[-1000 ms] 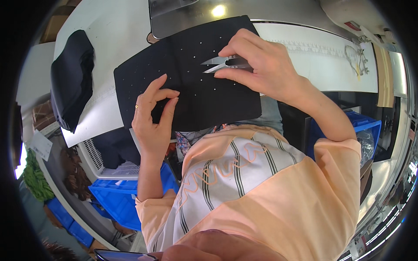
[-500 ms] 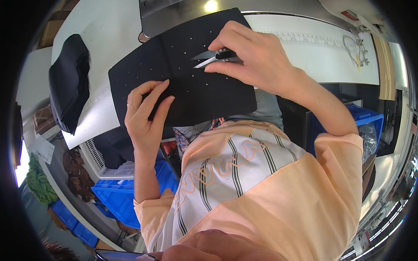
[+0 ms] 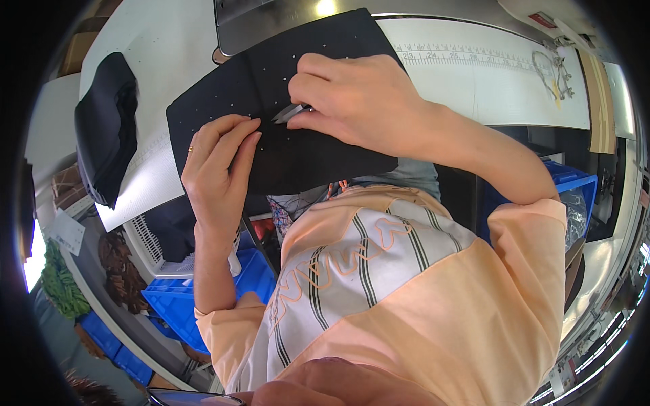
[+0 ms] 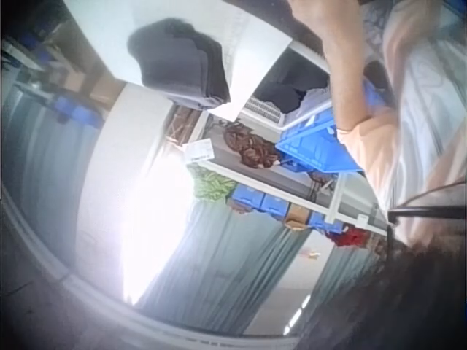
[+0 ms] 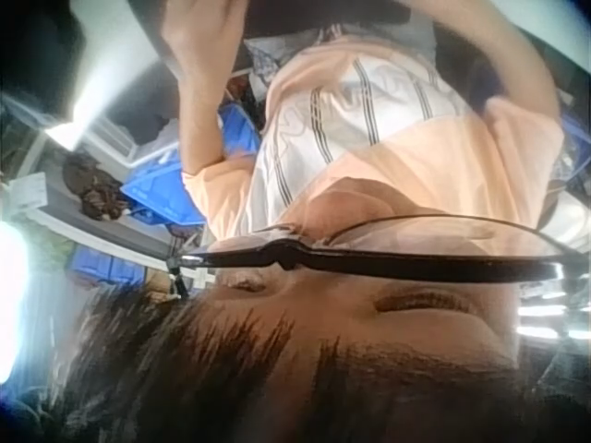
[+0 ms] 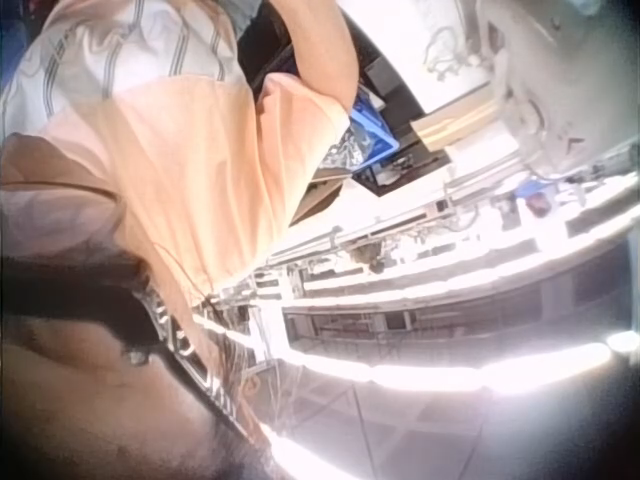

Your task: The recorder is sewing and trimming black leather pieces at a workshop station.

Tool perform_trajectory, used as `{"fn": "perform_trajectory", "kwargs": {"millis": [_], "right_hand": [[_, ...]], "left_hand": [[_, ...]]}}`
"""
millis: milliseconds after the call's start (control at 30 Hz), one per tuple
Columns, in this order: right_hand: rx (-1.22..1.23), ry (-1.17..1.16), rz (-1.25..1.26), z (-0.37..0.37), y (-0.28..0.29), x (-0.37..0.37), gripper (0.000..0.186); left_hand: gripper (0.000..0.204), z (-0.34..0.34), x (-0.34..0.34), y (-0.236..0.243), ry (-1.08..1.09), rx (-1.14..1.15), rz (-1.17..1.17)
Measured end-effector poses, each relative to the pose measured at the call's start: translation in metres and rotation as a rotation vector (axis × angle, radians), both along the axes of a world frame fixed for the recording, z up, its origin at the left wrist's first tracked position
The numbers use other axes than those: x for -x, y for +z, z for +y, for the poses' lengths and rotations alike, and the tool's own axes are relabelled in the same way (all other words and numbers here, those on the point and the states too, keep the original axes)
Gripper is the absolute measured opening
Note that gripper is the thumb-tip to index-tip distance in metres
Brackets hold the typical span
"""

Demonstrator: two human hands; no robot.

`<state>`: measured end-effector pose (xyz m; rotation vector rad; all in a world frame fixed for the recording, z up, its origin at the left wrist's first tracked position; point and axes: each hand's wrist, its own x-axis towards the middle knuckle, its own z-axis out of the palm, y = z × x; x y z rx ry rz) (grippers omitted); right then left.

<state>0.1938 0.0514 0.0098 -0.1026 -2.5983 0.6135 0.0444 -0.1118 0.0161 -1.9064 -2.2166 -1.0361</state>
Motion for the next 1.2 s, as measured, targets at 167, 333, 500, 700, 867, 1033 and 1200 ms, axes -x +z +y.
{"fn": "perform_trajectory", "kwargs": {"millis": [167, 333, 500, 700, 867, 1033, 1200], "right_hand": [[-0.083, -0.004, -0.014, -0.004, 0.000, 0.008, 0.028], [-0.072, -0.003, 0.010, -0.006, 0.001, 0.011, 0.028], [-0.080, 0.039, -0.067, -0.004, 0.002, 0.011, 0.027], [-0.095, 0.051, -0.109, -0.004, 0.005, 0.014, 0.026], [-0.099, 0.036, -0.118, -0.004, 0.003, 0.016, 0.026], [-0.042, -0.012, -0.087, -0.002, 0.003, 0.009, 0.023], [0.006, 0.010, -0.051, -0.002, 0.002, 0.003, 0.023]], "left_hand": [[0.020, 0.003, 0.001, 0.004, -0.073, 0.042, 0.209], [0.017, 0.007, 0.001, 0.000, -0.113, 0.002, 0.331], [0.017, 0.012, 0.004, -0.004, -0.112, 0.004, 0.339], [0.016, 0.012, 0.005, -0.005, -0.124, -0.001, 0.303], [0.017, 0.013, 0.005, -0.006, -0.114, -0.016, 0.301], [0.017, 0.003, 0.007, 0.002, -0.066, 0.045, 0.009], [0.014, -0.017, 0.005, 0.004, -0.070, 0.047, -0.137]]}}
